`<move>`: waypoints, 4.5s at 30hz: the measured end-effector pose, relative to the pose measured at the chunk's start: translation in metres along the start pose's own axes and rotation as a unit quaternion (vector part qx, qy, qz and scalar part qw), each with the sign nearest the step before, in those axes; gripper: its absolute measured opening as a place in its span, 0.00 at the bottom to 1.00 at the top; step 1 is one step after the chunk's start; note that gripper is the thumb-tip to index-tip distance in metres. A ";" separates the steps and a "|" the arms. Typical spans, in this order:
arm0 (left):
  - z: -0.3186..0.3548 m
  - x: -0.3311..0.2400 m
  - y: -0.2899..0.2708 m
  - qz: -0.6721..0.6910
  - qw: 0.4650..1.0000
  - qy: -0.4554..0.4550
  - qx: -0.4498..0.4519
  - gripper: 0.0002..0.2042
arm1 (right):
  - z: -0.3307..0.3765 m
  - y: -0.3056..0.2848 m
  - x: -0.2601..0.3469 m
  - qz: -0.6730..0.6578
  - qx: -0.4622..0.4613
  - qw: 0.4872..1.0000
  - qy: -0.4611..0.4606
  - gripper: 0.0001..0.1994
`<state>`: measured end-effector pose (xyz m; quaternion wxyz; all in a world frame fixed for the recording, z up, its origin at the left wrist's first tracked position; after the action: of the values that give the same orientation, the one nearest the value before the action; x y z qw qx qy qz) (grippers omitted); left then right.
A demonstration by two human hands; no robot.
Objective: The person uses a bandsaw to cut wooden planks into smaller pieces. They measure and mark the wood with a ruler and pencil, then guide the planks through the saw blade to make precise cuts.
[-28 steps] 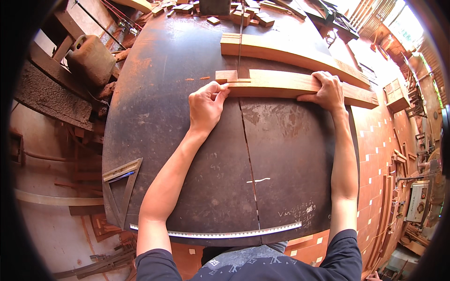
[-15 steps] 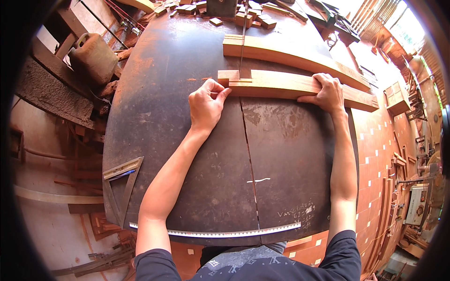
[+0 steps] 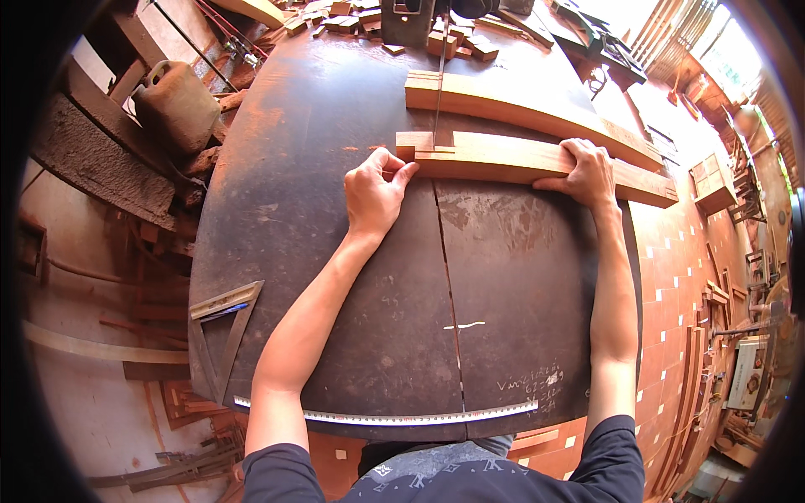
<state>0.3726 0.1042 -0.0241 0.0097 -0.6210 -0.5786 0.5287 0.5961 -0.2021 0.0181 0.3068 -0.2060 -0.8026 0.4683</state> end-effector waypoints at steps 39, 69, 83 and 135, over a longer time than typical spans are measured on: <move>-0.056 0.056 0.021 0.162 0.938 0.058 0.302 0.38 | 0.044 -0.019 0.007 -0.019 0.044 0.999 0.001 0.47; -0.014 -0.017 -0.112 -0.117 0.969 0.144 0.165 0.29 | 0.102 -0.021 0.043 -0.008 0.032 0.999 -0.001 0.47; 0.034 -0.054 -0.092 -0.335 0.814 0.271 0.388 0.32 | 0.178 -0.115 0.037 -0.056 -0.226 0.971 0.050 0.39; -0.072 0.099 -0.114 -0.296 0.885 0.226 0.280 0.37 | 0.062 0.077 0.130 -0.289 -0.068 0.954 0.036 0.06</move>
<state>0.3170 0.2573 0.0149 0.4700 -0.4947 -0.5456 0.4865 0.4624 -0.1240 -0.0337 0.4426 -0.0025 -0.8464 0.2962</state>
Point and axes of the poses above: each hand's wrist, its own z-axis away from the middle knuckle, its own y-axis out of the palm, x = y × z, the point moved 8 cm from there along -z, towards the middle knuckle, and after that the axes turned 13 degrees about -z, right-handed, at the moved point
